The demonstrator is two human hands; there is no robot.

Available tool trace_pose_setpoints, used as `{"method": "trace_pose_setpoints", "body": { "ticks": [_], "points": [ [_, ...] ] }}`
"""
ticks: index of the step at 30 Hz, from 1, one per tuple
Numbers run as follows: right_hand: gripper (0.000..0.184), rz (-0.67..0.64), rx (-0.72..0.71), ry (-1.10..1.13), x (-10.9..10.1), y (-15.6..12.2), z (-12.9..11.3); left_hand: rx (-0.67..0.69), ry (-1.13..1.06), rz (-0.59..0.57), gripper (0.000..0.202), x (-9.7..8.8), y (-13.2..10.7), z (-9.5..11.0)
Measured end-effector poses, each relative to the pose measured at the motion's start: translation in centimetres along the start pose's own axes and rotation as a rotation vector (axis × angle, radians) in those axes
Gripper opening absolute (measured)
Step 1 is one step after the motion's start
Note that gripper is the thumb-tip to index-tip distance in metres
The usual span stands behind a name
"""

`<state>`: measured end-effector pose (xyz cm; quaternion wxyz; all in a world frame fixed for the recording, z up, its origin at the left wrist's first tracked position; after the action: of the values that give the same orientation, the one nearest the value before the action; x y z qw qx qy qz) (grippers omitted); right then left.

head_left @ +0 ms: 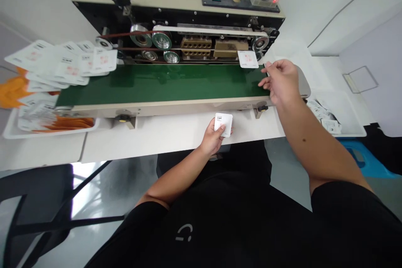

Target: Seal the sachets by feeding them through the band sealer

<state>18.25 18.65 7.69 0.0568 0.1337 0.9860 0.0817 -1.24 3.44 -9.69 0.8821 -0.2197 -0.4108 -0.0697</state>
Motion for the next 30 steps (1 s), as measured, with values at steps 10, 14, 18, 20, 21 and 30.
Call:
{"method": "trace_pose_setpoints", "body": {
  "ticks": [10, 14, 18, 20, 21, 30],
  "points": [
    [0.034, -0.454, 0.149, -0.206, -0.6, -17.0, 6.6, 0.064, -0.084, 0.008, 0.038, 0.3, 0.4, -0.3],
    [0.033, -0.553, 0.245, -0.169, 0.1, -18.2, 8.7, 0.063, -0.009, 0.000, 0.042, 0.7, 0.3, -0.2],
    [0.029, -0.541, 0.258, -0.142, 0.4, -18.2, 9.1, 0.072, 0.070, -0.035, 0.046, 0.8, 0.3, -0.3],
    [0.027, -0.519, 0.265, -0.117, 0.4, -18.1, 9.1, 0.082, 0.104, -0.048, 0.048, 0.8, 0.3, -0.4],
    [0.027, -0.505, 0.268, -0.104, 0.4, -18.0, 9.1, 0.090, 0.119, -0.055, 0.048, 0.8, 0.3, -0.4],
    [0.025, -0.377, 0.138, -0.078, -2.1, -15.8, 5.0, 0.155, 0.168, -0.147, 0.049, 0.7, 0.2, 0.0]
  ]
}}
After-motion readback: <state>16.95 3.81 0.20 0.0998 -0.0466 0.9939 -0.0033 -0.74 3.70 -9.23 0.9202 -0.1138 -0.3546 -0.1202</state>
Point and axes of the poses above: each hand's wrist, its own y-axis towards the middle knuckle, its own x-axis out of the palm, z = x × y, the point moved 2 cm from there along y, towards the middle knuckle, and after that the axes turned 9 degrees about -x, right-handed, at the moved point
